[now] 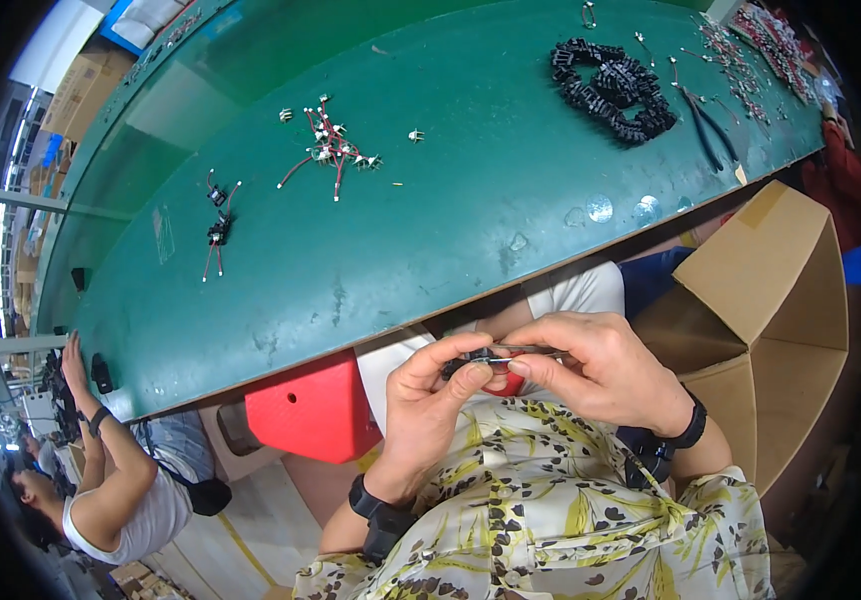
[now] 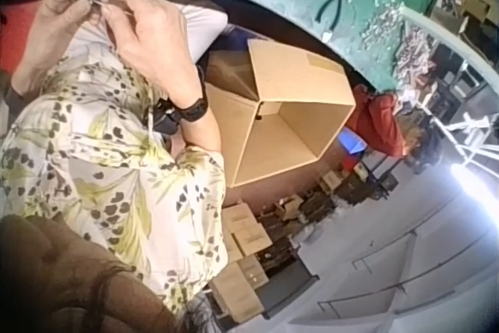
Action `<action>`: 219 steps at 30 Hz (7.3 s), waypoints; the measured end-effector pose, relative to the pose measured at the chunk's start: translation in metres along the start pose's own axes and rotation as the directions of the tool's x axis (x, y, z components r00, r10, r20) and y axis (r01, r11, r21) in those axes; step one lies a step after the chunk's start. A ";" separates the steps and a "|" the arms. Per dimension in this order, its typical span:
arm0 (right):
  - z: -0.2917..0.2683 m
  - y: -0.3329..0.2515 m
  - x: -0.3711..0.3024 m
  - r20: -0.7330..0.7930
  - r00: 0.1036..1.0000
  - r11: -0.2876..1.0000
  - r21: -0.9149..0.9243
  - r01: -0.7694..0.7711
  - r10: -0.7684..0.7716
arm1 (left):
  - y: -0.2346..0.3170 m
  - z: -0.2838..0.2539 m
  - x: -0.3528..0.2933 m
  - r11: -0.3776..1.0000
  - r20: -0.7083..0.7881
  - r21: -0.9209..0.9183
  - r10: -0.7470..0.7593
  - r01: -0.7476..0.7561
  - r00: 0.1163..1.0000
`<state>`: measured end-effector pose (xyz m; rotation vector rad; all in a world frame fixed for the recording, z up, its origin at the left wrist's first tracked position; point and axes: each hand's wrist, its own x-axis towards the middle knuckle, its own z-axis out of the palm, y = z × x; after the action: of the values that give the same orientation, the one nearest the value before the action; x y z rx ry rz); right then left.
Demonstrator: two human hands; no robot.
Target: Manually assemble small electronic components and wiring harnesses on a production line.
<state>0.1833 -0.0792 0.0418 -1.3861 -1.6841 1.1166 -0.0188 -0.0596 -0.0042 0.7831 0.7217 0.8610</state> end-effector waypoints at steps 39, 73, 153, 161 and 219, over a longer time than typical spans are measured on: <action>0.012 -0.007 0.015 -0.038 0.999 0.998 0.058 0.041 -0.039 | 0.015 0.003 0.001 0.931 -0.115 0.308 0.239 -0.194 0.964; -0.033 0.021 0.019 -0.236 0.972 0.984 -0.170 -0.056 0.014 | 0.112 -0.127 0.013 0.027 -0.129 0.981 0.836 0.194 0.533; -0.046 0.032 0.124 0.372 0.899 0.035 0.920 -0.390 0.231 | 0.033 0.006 0.102 0.967 -0.208 -0.040 0.239 -0.252 0.948; -0.037 0.025 0.120 0.461 0.845 0.152 0.846 -0.511 0.271 | 0.040 -0.006 0.112 0.966 -0.077 0.040 0.256 -0.254 0.963; -0.010 0.010 0.028 0.011 0.968 0.637 0.751 -0.174 0.251 | 0.019 0.011 0.036 0.989 0.013 0.145 -0.020 0.018 1.000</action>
<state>0.1903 -0.0493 0.0363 -1.0590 -0.7972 1.6102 -0.0010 -0.0238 0.0090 0.9100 0.7846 0.7911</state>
